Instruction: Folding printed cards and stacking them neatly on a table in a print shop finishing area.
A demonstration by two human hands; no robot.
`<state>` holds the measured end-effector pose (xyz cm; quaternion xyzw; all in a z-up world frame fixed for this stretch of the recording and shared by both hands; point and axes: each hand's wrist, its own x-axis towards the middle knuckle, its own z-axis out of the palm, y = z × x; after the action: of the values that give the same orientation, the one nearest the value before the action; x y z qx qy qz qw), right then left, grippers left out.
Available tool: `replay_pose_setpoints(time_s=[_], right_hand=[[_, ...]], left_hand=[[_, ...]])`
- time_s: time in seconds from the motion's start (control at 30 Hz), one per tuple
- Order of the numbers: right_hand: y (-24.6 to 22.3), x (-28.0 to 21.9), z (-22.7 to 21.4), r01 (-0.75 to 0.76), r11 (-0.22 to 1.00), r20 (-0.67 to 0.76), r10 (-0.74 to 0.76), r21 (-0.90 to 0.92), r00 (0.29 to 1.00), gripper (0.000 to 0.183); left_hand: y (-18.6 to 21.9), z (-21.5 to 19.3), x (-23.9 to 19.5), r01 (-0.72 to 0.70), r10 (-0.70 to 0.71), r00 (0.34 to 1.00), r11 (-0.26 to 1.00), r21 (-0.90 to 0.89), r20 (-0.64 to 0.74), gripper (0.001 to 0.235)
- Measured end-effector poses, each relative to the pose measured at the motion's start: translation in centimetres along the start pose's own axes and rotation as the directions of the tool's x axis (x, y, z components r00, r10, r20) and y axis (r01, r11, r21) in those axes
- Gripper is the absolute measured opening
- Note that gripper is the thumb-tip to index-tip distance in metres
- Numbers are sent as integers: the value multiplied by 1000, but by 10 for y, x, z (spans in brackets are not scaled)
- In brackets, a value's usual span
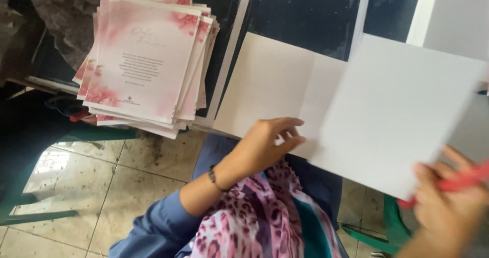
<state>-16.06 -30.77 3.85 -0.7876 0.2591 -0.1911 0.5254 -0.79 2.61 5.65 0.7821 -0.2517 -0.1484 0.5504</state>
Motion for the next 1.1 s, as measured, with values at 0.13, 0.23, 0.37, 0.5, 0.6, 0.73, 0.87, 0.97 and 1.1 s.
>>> replay_pose_setpoints(time_s=[0.13,0.23,0.37,0.5,0.6,0.73,0.87,0.97,1.1], right_hand=[[-30,2,52,79,996,26,-78,-34,997,49],[-28,7,63,61,998,38,-60,-22,997,48],[-26,10,70,16,1000,51,-15,-25,999,46],[-20,10,70,10,1000,52,-9,-27,999,47],[-21,10,72,0,999,57,2,-45,998,47],[9,21,68,31,999,68,-29,-30,997,46],[93,50,50,198,969,58,-191,-147,980,56],[57,42,61,195,944,80,-180,-267,980,54],[53,42,67,96,969,49,-87,-227,995,48]], left_hand=[[-23,19,9,-70,69,998,982,174,13,35],[-43,27,11,-101,127,991,928,360,-50,33],[-54,34,13,-18,44,998,886,463,-45,38],[-55,35,14,-19,45,998,887,462,-46,35],[-56,35,14,-26,61,997,867,497,-56,37],[-60,35,14,-41,85,995,843,537,-58,37],[-54,29,13,-21,60,997,846,533,-56,46],[-28,25,6,-50,90,995,831,554,-46,43],[-25,28,-25,-109,127,991,937,332,-31,22]])
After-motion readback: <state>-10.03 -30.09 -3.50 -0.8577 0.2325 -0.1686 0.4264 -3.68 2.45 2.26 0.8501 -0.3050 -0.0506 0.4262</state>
